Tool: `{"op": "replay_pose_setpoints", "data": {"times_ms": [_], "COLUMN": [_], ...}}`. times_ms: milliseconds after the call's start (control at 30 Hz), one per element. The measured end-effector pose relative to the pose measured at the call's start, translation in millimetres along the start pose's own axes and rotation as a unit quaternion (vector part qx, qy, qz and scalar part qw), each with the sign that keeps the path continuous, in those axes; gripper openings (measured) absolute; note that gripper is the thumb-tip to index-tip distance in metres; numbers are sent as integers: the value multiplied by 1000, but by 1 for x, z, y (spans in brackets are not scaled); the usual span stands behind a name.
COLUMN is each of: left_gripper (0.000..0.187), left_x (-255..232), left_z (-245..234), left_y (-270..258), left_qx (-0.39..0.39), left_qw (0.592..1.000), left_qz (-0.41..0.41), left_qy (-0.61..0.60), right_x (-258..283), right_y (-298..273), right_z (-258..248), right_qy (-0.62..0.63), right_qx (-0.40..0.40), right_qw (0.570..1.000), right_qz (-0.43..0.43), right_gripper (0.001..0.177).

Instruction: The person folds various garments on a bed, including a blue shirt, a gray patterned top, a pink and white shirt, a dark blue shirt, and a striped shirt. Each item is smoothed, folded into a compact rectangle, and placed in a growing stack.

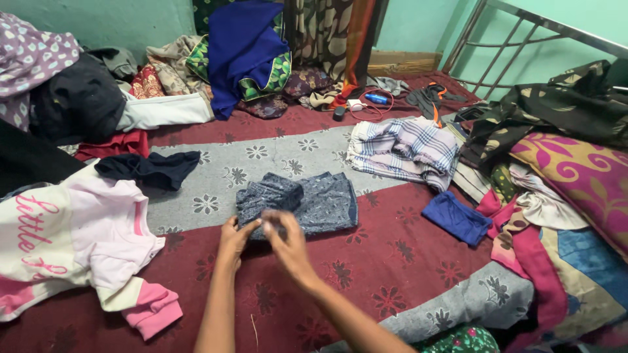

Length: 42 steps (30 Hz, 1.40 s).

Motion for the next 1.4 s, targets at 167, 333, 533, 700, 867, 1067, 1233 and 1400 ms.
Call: {"op": "replay_pose_setpoints", "data": {"times_ms": [167,333,533,700,867,1067,1233,1400], "left_gripper": [65,76,58,35,41,41,33,47], "left_x": [6,2,20,-4,-75,-139,-129,-85], "left_z": [-4,4,-2,-3,-24,-5,48,89], "left_y": [-1,-7,15,24,-34,-105,-106,-100], "left_qx": [6,-2,-73,-127,-221,-262,-281,-153], "left_qw": [1000,998,995,975,872,760,719,743], "left_qz": [21,69,-64,86,183,186,147,150], "left_qy": [-13,8,1,161,397,565,619,635], "right_x": [-24,-102,-137,-138,-144,-132,-152,-193], "right_y": [63,55,62,61,26,-18,-2,14], "right_z": [20,1,3,15,73,122,68,-13], "right_qy": [-469,-488,-488,-493,-330,26,376,541], "right_qx": [93,140,158,182,216,168,191,117], "right_qw": [860,860,858,851,918,985,879,780], "right_qz": [-179,-49,-26,11,46,23,223,292], "right_gripper": [64,69,68,67,64,70,43,61]}}
Point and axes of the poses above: each hand's wrist, its own y-axis towards the middle knuckle, its own z-axis out of the palm, x = y × z, the point moved 5 cm from there along y, towards the middle knuckle, and after that the axes turned 2 degrees about -z, right-handed, at the moved point
